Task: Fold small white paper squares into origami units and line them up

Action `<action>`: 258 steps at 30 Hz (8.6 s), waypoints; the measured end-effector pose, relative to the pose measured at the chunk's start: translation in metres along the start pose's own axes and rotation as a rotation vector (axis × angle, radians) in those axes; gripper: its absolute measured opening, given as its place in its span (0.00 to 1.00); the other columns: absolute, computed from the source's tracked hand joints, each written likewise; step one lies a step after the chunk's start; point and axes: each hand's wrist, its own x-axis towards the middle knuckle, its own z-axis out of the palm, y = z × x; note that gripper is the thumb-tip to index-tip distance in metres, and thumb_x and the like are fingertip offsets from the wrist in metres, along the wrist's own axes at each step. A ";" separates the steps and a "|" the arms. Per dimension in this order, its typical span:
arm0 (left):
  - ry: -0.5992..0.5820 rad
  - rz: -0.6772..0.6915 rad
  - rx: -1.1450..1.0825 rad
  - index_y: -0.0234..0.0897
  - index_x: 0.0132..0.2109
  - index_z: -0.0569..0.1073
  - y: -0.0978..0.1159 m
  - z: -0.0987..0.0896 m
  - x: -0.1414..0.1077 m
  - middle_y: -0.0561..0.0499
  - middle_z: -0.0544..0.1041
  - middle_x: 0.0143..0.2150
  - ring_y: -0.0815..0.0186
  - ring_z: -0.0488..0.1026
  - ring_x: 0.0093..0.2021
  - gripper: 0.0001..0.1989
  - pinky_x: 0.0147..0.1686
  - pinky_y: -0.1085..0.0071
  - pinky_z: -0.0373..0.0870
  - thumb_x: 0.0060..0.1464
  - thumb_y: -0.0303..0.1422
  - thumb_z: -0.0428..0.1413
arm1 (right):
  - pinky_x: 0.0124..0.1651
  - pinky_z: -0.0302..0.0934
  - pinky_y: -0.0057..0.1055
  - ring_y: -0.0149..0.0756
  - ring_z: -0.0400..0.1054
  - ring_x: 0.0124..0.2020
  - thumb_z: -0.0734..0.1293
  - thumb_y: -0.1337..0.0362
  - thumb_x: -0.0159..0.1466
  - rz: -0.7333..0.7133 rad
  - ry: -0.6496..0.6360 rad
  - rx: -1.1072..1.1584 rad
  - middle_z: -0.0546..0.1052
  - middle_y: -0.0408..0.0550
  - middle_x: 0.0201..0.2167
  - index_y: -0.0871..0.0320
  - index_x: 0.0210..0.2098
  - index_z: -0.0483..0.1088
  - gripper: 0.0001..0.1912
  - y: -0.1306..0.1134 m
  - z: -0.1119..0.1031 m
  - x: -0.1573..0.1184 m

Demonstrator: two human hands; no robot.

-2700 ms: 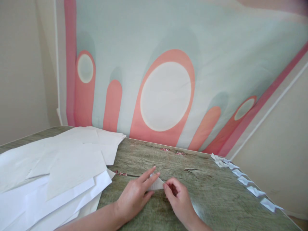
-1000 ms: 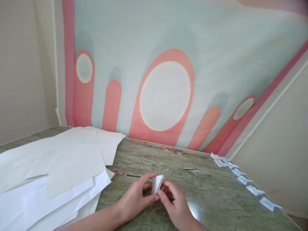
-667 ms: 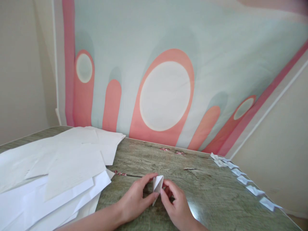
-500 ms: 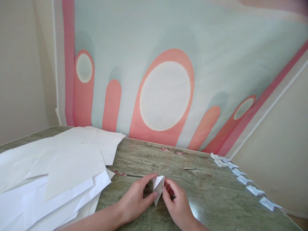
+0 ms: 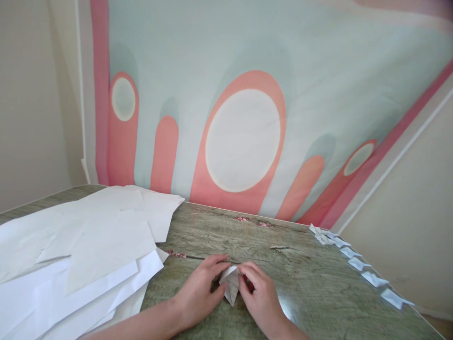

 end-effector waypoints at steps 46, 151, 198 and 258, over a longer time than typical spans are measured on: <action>-0.428 0.201 0.501 0.43 0.64 0.52 0.012 -0.031 0.002 0.48 0.52 0.66 0.52 0.44 0.66 0.30 0.61 0.52 0.45 0.59 0.51 0.41 | 0.41 0.57 0.33 0.38 0.63 0.38 0.62 0.80 0.56 -0.130 -0.154 -0.394 0.72 0.46 0.35 0.54 0.39 0.72 0.18 -0.003 0.000 -0.007; -0.407 0.178 0.745 0.33 0.55 0.66 0.034 -0.013 -0.003 0.42 0.71 0.46 0.54 0.67 0.46 0.23 0.48 0.57 0.64 0.49 0.28 0.52 | 0.63 0.42 0.46 0.39 0.46 0.64 0.53 0.66 0.68 -0.119 -0.672 -0.262 0.58 0.43 0.62 0.50 0.62 0.53 0.23 -0.005 -0.045 0.018; -0.469 0.239 0.739 0.24 0.60 0.60 0.028 -0.010 -0.004 0.37 0.61 0.61 0.56 0.58 0.60 0.28 0.60 0.62 0.53 0.49 0.25 0.48 | 0.59 0.49 0.47 0.44 0.56 0.59 0.60 0.66 0.60 0.187 -0.187 -0.325 0.65 0.49 0.57 0.55 0.51 0.68 0.20 0.020 -0.012 0.000; -0.326 0.248 0.440 0.36 0.55 0.67 0.013 -0.027 0.007 0.47 0.67 0.58 0.57 0.58 0.61 0.27 0.61 0.59 0.52 0.47 0.21 0.47 | 0.52 0.56 0.36 0.39 0.62 0.50 0.61 0.72 0.64 -0.277 -0.328 -0.527 0.70 0.49 0.50 0.57 0.54 0.64 0.19 0.011 -0.010 0.000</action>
